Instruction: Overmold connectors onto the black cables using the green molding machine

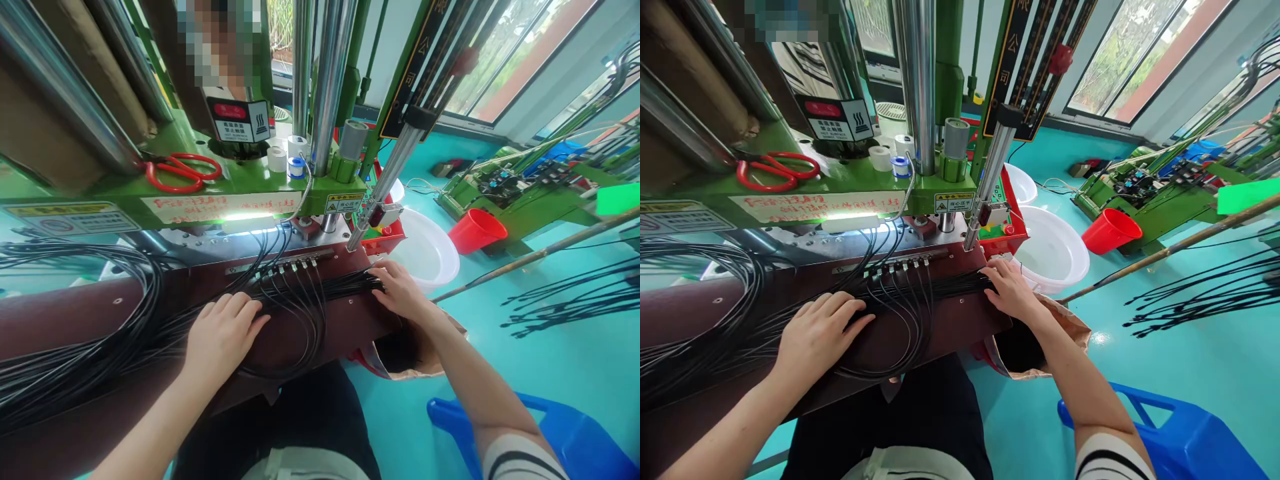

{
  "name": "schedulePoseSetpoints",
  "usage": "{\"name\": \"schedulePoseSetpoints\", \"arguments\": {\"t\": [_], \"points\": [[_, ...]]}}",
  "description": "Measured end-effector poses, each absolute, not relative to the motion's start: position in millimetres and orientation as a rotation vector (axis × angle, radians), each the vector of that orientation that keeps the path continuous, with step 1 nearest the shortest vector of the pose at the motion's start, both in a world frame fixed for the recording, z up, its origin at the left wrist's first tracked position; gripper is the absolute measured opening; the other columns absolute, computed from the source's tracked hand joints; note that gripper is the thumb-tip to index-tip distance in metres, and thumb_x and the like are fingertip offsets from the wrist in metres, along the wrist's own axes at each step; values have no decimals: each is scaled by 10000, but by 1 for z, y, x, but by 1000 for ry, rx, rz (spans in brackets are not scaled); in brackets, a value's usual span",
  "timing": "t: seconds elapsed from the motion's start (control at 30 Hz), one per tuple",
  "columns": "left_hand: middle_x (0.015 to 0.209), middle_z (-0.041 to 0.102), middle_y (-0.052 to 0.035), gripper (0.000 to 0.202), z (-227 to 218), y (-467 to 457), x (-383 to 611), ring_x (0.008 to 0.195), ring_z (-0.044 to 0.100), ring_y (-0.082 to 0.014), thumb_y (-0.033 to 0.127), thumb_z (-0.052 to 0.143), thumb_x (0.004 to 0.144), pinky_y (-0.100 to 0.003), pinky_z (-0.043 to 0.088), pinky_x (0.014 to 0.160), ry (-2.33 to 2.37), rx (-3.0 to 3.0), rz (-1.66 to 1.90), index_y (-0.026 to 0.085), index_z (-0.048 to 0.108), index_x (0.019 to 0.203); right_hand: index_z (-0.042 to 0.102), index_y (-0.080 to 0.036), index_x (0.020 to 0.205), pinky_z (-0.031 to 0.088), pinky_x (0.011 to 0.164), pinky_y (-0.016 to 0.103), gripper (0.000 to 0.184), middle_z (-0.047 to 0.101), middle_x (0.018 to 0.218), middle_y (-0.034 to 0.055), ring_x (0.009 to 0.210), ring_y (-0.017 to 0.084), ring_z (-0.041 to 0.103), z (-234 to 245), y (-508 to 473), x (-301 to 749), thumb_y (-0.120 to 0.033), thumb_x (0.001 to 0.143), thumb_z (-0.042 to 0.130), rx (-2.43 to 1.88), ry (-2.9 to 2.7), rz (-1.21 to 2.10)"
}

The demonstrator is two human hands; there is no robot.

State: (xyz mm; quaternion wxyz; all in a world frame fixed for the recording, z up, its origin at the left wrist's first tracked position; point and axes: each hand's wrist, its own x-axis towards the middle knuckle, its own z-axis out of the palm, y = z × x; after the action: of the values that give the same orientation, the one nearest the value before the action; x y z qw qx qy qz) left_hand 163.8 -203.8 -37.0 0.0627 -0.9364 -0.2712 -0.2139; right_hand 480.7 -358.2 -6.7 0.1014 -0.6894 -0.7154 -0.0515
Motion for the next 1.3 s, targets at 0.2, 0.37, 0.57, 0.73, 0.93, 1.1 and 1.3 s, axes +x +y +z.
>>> {"name": "schedulePoseSetpoints", "arguments": {"t": [0.2, 0.37, 0.57, 0.73, 0.93, 1.1, 1.3], "points": [[749, 592, -35, 166, -42, -202, 164, 699, 535, -192, 341, 519, 809, -325, 357, 631, -834, -2819, -747, 198, 594, 772, 382, -140, 1313, 251, 1037, 476, 545, 436, 1321, 156, 1245, 279, 349, -20, -336, 460, -413, 849, 466, -2009, -2174, -191], [712, 587, -33, 205, -41, -205, 168, 708, 523, -188, 356, 511, 816, -323, 380, 651, -890, -2842, -800, 187, 575, 718, 497, -133, 1212, 332, 979, 429, 451, 534, 1199, 141, 1130, 269, 460, -32, -326, 461, -423, 871, 439, -1955, -2176, -172], [810, 591, -43, 124, -30, -207, 144, 798, 528, -163, 274, 498, 824, -300, 427, 747, -1100, -2799, -1267, 178, 577, 816, 484, -157, 1228, 357, 934, 441, 436, 551, 1170, 131, 1085, 284, 491, -37, -325, 465, -406, 871, 444, -1879, -2172, -282], [859, 576, -51, 111, -29, -218, 76, 867, 517, -199, 283, 518, 802, -357, 410, 816, -1513, -2438, -1244, 201, 590, 826, 469, -150, 1236, 372, 911, 434, 445, 558, 1169, 141, 1073, 290, 505, -43, -324, 467, -403, 871, 441, -1870, -2195, -366], [873, 560, -73, 139, -50, -230, 27, 911, 480, -227, 296, 504, 805, -364, 391, 828, -1750, -2106, -1200, 200, 603, 819, 467, -146, 1230, 375, 905, 424, 453, 568, 1148, 139, 1054, 284, 518, -48, -322, 472, -422, 874, 422, -1829, -2191, -398], [888, 557, -78, 129, -64, -229, 29, 930, 464, -238, 275, 519, 785, -382, 373, 845, -1771, -2022, -1165, 192, 612, 816, 473, -149, 1227, 390, 893, 418, 453, 575, 1143, 136, 1042, 279, 527, -51, -320, 477, -425, 871, 424, -1799, -2183, -421], [898, 562, -86, 123, -62, -228, 29, 931, 455, -232, 247, 518, 782, -374, 380, 830, -1769, -2014, -1204, 178, 610, 827, 477, -178, 1222, 418, 861, 423, 458, 594, 1106, 127, 1004, 287, 555, -57, -317, 485, -457, 865, 408, -1747, -2193, -456]]}}
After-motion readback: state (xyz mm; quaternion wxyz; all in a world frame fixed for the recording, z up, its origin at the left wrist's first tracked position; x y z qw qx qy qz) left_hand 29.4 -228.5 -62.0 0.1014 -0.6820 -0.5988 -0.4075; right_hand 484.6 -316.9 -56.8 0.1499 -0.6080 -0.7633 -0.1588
